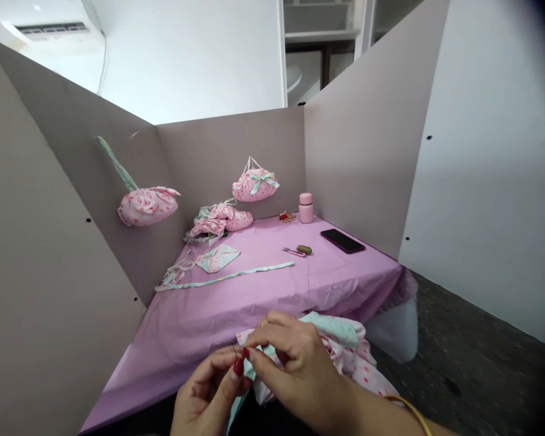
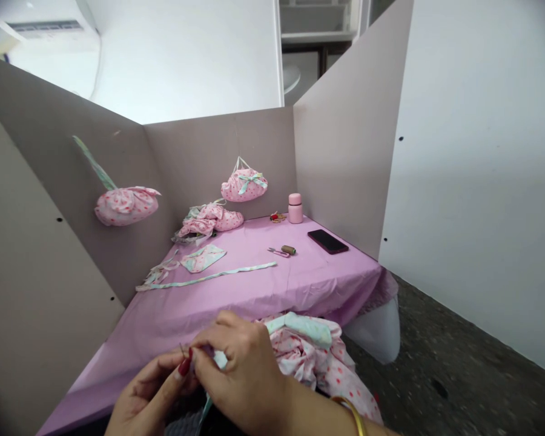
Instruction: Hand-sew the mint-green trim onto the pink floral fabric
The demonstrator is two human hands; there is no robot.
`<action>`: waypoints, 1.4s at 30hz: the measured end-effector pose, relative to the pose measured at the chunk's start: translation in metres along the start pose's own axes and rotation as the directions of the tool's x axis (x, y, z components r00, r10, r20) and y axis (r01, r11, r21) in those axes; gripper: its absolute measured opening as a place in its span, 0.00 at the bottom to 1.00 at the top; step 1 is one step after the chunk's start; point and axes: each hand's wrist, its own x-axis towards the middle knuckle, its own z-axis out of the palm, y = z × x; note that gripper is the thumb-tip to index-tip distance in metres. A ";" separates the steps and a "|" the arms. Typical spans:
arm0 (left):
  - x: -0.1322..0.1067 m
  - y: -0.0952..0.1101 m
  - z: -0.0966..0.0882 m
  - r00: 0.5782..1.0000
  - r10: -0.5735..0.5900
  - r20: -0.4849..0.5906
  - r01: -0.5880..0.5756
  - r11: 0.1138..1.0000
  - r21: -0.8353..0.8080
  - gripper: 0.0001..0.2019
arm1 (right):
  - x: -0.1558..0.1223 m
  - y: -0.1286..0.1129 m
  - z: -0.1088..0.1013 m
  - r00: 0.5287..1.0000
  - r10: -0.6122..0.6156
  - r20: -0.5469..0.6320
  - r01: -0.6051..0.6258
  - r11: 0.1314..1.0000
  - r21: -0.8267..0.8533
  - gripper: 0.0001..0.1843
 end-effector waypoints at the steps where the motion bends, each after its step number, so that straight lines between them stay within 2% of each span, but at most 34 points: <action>1: 0.000 -0.001 -0.001 1.000 0.009 -0.005 -0.009 1.000 -0.018 0.09 | 0.000 0.001 0.000 1.000 -0.003 -0.028 0.004 0.999 0.033 0.09; 4: 0.000 -0.002 -0.002 1.000 0.002 -0.012 -0.002 0.999 -0.050 0.08 | -0.001 0.003 0.000 0.997 0.059 -0.045 -0.051 0.985 0.163 0.09; 7: -0.001 -0.001 0.000 0.999 -0.034 -0.014 0.033 0.998 -0.053 0.10 | -0.002 0.005 0.003 0.980 0.192 0.045 -0.197 0.940 0.279 0.08; 9: -0.002 0.001 0.003 0.999 -0.042 -0.008 0.041 0.998 -0.056 0.10 | -0.004 0.005 0.005 0.972 0.226 0.071 -0.237 0.932 0.275 0.08; 14: -0.002 0.002 0.005 0.998 -0.045 0.034 0.047 0.998 -0.053 0.09 | -0.006 0.003 0.006 0.993 0.118 0.026 -0.120 0.986 0.116 0.07; 18: -0.001 -0.001 0.002 0.998 -0.046 0.043 0.048 0.998 -0.032 0.09 | -0.006 0.001 0.006 0.998 0.046 0.045 -0.047 0.998 0.028 0.08; 23: -0.001 -0.003 0.001 0.997 -0.049 0.052 0.049 0.999 -0.010 0.09 | -0.004 0.001 0.007 0.999 -0.010 0.043 0.010 1.000 -0.014 0.10; 28: -0.002 -0.003 0.000 0.998 -0.051 0.028 0.052 0.998 -0.033 0.09 | -0.006 0.002 0.006 0.999 -0.006 0.044 0.006 1.000 -0.008 0.10; 30: -0.002 -0.004 -0.001 0.999 -0.044 0.007 0.044 0.997 -0.063 0.09 | -0.007 0.004 0.007 0.999 0.024 0.041 -0.025 0.999 0.031 0.09; 33: -0.001 -0.004 -0.002 1.000 -0.020 -0.016 0.019 0.996 -0.083 0.09 | -0.005 0.006 0.009 0.989 0.137 0.060 -0.145 0.974 0.174 0.07; 35: -0.001 -0.002 -0.001 1.000 -0.021 -0.023 0.019 0.997 -0.075 0.09 | -0.004 0.005 0.009 0.970 0.212 0.116 -0.240 0.904 0.354 0.08; 37: -0.001 0.000 0.001 0.999 -0.026 -0.025 0.024 0.998 -0.065 0.10 | -0.005 0.002 0.005 0.954 0.232 0.192 -0.300 0.795 0.527 0.11; 39: -0.002 0.002 0.002 0.999 -0.034 -0.021 0.033 0.998 -0.057 0.11 | -0.010 -0.004 -0.005 0.949 0.170 0.267 -0.301 0.744 0.596 0.13; 42: -0.002 0.004 0.003 0.998 -0.064 -0.028 0.063 0.997 -0.051 0.11 | -0.024 -0.012 -0.018 0.945 -0.032 0.325 -0.116 0.898 0.424 0.15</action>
